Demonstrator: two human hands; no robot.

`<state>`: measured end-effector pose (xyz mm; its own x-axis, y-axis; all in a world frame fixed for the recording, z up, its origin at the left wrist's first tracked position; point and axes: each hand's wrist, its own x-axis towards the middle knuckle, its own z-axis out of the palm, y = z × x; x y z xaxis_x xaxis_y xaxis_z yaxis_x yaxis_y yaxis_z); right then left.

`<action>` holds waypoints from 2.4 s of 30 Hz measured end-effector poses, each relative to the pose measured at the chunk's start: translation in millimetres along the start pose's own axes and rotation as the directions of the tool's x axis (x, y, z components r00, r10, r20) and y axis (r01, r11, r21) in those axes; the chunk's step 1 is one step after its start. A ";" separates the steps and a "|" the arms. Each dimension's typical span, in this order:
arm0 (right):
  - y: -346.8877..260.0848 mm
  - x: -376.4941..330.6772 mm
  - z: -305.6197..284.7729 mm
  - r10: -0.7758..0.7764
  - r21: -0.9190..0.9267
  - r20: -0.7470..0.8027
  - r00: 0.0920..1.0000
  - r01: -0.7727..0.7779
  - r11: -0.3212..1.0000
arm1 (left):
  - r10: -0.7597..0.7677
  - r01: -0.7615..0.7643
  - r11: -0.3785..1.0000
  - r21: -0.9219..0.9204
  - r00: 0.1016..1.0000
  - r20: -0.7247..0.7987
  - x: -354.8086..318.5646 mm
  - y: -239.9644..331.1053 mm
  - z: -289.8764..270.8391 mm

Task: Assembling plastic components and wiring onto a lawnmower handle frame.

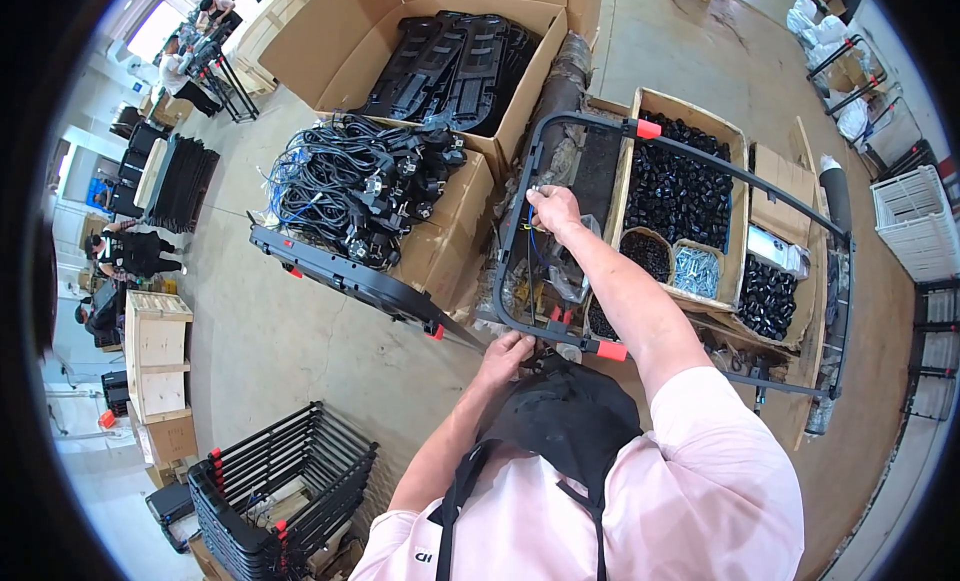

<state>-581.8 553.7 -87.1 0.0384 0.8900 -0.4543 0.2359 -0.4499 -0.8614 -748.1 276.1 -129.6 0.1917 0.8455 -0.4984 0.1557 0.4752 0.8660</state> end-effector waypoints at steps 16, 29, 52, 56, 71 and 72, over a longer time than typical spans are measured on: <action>-2.6 5.1 -57.7 0.008 0.196 0.223 0.975 -0.053 0.979 | -0.095 0.050 0.964 -0.263 0.982 -0.163 -13.3 18.4 31.9; 92.4 5.3 -33.3 -0.026 -0.889 0.435 0.900 0.425 -0.170 | -0.184 0.093 0.924 -0.371 0.959 -0.217 -19.7 21.6 40.3; 43.3 17.8 -82.4 -0.131 -0.779 0.351 0.927 0.366 0.510 | -0.185 0.085 0.913 -0.399 0.958 -0.218 -20.3 27.8 39.0; 40.2 1.7 -93.7 -0.144 -0.711 0.304 0.942 0.325 0.623 | -0.154 0.076 0.911 -0.405 0.974 -0.164 -15.8 22.9 34.0; 28.5 -66.3 -93.3 -0.192 -0.557 0.113 0.975 0.223 0.800 | -0.046 -0.015 0.945 -0.327 0.983 -0.178 -12.0 18.8 31.9; 25.8 -86.8 -93.4 -0.145 -0.307 0.144 0.979 0.184 0.934 | -0.046 -0.017 0.943 -0.332 0.983 -0.179 -11.5 19.1 31.9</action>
<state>-488.4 471.8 -48.6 -0.1365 0.9258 -0.3525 0.5257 -0.2339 -0.8179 -716.4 267.6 -108.6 0.0075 0.8529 -0.5221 -0.1780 0.5149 0.8386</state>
